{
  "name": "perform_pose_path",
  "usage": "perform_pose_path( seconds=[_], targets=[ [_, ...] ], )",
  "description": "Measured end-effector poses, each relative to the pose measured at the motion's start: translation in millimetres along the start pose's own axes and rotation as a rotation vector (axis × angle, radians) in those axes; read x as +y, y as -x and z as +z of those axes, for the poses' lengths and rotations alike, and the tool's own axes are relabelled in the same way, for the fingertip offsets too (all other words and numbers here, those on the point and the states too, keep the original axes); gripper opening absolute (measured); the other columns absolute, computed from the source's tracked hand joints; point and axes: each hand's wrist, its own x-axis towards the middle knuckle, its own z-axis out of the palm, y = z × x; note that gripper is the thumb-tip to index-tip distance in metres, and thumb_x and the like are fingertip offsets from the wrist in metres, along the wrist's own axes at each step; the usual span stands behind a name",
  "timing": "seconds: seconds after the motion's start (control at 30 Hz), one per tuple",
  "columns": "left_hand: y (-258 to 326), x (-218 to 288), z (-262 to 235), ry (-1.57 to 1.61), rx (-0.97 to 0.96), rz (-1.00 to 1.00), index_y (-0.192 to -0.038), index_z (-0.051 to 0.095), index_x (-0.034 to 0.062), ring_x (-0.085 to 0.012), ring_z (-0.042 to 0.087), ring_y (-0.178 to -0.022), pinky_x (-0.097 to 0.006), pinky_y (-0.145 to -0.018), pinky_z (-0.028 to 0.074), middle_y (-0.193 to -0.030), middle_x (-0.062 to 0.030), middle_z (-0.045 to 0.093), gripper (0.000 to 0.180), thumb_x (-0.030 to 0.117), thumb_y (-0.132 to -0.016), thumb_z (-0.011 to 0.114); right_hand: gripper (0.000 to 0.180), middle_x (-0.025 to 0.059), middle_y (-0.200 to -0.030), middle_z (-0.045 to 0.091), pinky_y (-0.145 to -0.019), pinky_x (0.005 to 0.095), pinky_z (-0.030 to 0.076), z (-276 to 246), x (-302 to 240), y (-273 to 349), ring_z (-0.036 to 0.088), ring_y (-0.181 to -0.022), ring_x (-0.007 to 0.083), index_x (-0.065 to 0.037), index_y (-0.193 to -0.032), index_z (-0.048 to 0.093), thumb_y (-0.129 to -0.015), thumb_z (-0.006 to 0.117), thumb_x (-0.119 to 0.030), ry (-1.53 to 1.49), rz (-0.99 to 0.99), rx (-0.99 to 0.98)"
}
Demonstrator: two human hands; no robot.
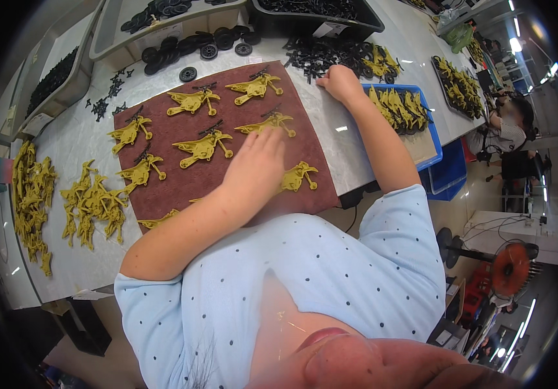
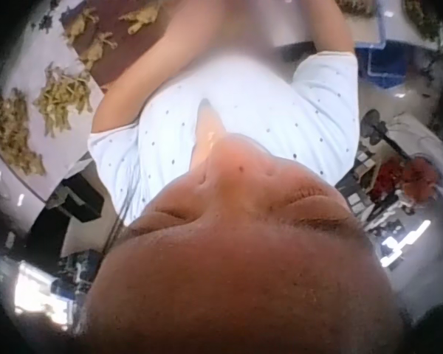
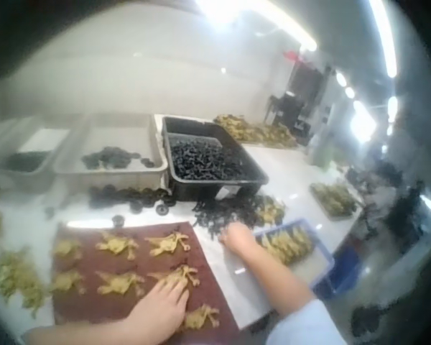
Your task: The person lays out toy motorcycle frames on a mat, attaches small black handlebar components to them, and fits wheels onto each frame by hand.
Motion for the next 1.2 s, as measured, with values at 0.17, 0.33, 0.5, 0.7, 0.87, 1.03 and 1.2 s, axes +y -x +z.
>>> perform_pose_path(
  seconds=[0.17, 0.33, 0.5, 0.7, 0.87, 1.03, 1.2],
  targets=[
    [29.8, 30.2, -18.3, 0.205, -0.127, 0.225, -0.119, 0.051, -0.0096, -0.0334, 0.04, -0.126, -0.041, -0.106, 0.031, -0.132, -0.022, 0.046, 0.043, 0.019, -0.087, 0.053, 0.021, 0.0202, -0.082, 0.065, -0.072, 0.0405, 0.049, -28.7, -0.4, 22.6, 0.063, -0.08, 0.0348, 0.0, -0.084, 0.064, -0.078, 0.067, -0.02, -0.276, -0.051, 0.179],
    [28.4, 33.4, -9.1, 0.195, -0.277, 0.291, -0.118, 0.052, -0.0099, -0.0323, 0.044, -0.124, -0.039, -0.104, 0.034, -0.13, -0.0234, 0.047, 0.042, 0.023, -0.092, 0.046, 0.014, 0.0176, -0.079, 0.065, -0.068, 0.0381, 0.048, -30.1, 4.9, 43.7, 0.063, -0.076, 0.034, 0.0, -0.085, 0.063, -0.08, 0.065, -0.013, -0.263, -0.115, 0.316],
    [31.1, 34.5, -1.4, 0.223, -0.259, 0.239, -0.115, 0.055, -0.0091, -0.0312, 0.044, -0.124, -0.038, -0.103, 0.035, -0.13, -0.0226, 0.047, 0.042, 0.025, -0.093, 0.045, 0.015, 0.0103, -0.082, 0.066, -0.071, 0.0306, 0.049, -30.3, -10.5, 88.0, 0.063, -0.077, 0.0199, 0.0, -0.091, 0.064, -0.079, 0.067, -0.008, -0.467, -0.287, 0.082],
    [28.8, 33.7, -0.7, 0.234, -0.274, 0.225, -0.112, 0.057, -0.0085, -0.0305, 0.044, -0.124, -0.038, -0.102, 0.035, -0.131, -0.0211, 0.048, 0.041, 0.025, -0.092, 0.047, 0.012, 0.0082, -0.086, 0.063, -0.074, 0.029, 0.048, -9.9, -28.4, 131.9, 0.061, -0.083, 0.0192, -0.001, -0.089, 0.065, -0.077, 0.066, 0.0, -0.623, -0.52, -0.369],
    [26.9, 34.2, -1.1, 0.218, -0.28, 0.233, -0.112, 0.057, -0.0086, -0.0304, 0.044, -0.123, -0.038, -0.102, 0.036, -0.131, -0.021, 0.047, 0.04, 0.025, -0.092, 0.047, 0.011, 0.0098, -0.083, 0.06, -0.072, 0.0316, 0.048, -2.0, -33.7, 135.1, 0.059, -0.081, 0.0252, -0.002, -0.084, 0.065, -0.075, 0.065, 0.003, -0.475, -0.603, -0.359],
    [23.5, 34.7, -6.4, 0.2, -0.373, 0.24, -0.112, 0.056, -0.0092, -0.0304, 0.044, -0.124, -0.04, -0.103, 0.035, -0.132, -0.0208, 0.047, 0.041, 0.025, -0.092, 0.047, 0.012, 0.0115, -0.082, 0.058, -0.07, 0.0341, 0.048, 1.0, -37.0, 135.1, 0.058, -0.083, 0.0293, -0.001, -0.082, 0.062, -0.072, 0.064, 0.006, -0.447, -0.555, -0.386],
    [26.1, 36.1, 0.2, 0.226, -0.341, 0.211, -0.113, 0.055, -0.0096, -0.0308, 0.043, -0.125, -0.04, -0.104, 0.034, -0.132, -0.0216, 0.047, 0.041, 0.024, -0.092, 0.046, 0.015, 0.0149, -0.08, 0.052, -0.067, 0.0377, 0.048, -9.5, -53.7, 143.5, 0.056, -0.081, 0.0342, 0.001, -0.078, 0.058, -0.066, 0.062, 0.011, -0.35, -0.537, -0.394]
  ],
)
